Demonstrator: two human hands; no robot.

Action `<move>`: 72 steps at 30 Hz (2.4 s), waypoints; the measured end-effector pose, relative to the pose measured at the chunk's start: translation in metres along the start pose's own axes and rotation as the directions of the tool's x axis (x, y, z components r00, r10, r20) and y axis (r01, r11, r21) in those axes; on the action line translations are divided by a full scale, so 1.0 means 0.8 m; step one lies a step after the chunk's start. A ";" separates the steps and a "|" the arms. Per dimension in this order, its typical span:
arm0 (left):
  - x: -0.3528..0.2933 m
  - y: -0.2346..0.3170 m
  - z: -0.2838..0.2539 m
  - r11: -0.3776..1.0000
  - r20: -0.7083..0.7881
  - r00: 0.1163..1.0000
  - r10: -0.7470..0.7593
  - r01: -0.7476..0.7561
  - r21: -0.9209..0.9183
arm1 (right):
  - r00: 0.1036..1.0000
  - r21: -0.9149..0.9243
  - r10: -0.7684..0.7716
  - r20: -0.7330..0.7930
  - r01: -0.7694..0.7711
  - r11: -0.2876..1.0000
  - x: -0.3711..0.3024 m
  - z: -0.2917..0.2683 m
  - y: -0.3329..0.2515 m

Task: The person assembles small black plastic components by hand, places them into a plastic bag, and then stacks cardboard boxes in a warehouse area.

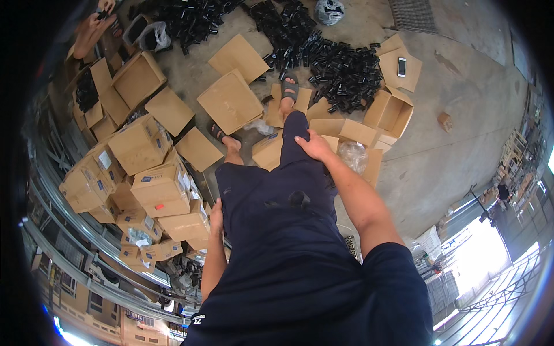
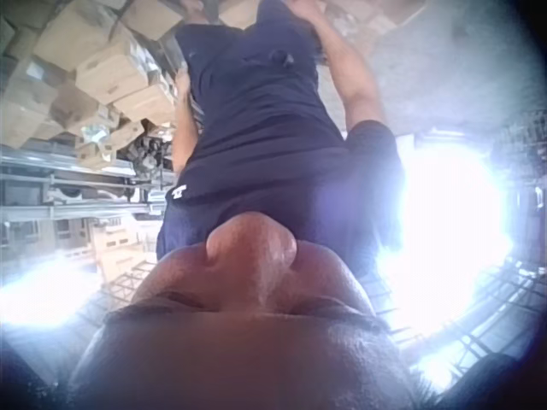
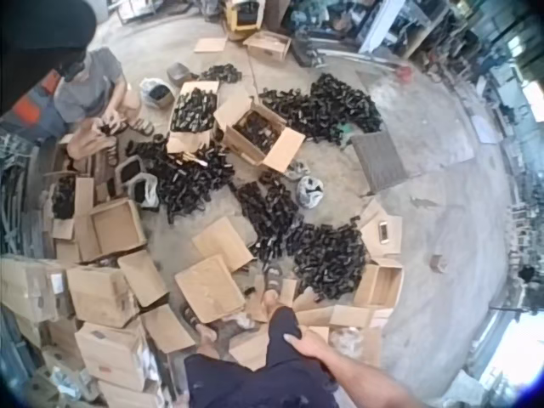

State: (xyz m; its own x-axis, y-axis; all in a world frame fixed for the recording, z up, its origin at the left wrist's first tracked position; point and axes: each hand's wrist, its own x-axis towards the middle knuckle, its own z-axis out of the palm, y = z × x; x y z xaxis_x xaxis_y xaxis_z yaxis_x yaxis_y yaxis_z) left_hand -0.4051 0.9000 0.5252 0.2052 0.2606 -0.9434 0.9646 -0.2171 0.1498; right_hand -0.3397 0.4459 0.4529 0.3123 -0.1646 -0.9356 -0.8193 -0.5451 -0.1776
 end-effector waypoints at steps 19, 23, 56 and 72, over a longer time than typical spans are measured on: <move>0.042 0.143 -0.196 0.922 -0.073 0.919 0.388 -0.386 0.042 | 0.964 0.179 -0.010 -0.267 0.059 0.982 -0.098 0.035 0.068; 0.069 0.051 -0.209 0.962 -0.037 0.965 0.261 -0.257 0.090 | 0.943 0.156 -0.035 -0.332 0.091 0.984 -0.085 0.029 0.073; 0.021 0.086 -0.150 0.900 0.072 0.918 0.390 -0.396 0.180 | 0.921 0.216 -0.048 -0.387 0.141 0.966 -0.064 0.026 0.090; 0.002 0.111 -0.144 0.898 0.042 0.911 0.411 -0.413 0.153 | 0.935 0.225 -0.043 -0.353 0.130 0.966 -0.073 0.014 0.057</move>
State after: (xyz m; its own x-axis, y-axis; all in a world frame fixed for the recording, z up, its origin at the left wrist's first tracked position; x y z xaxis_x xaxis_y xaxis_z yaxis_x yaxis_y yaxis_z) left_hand -0.3001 0.9895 0.5710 0.5765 0.1084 -0.8099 0.7560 -0.4468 0.4783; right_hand -0.4007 0.4403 0.4960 0.4970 -0.4206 -0.7590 -0.8590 -0.3628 -0.3614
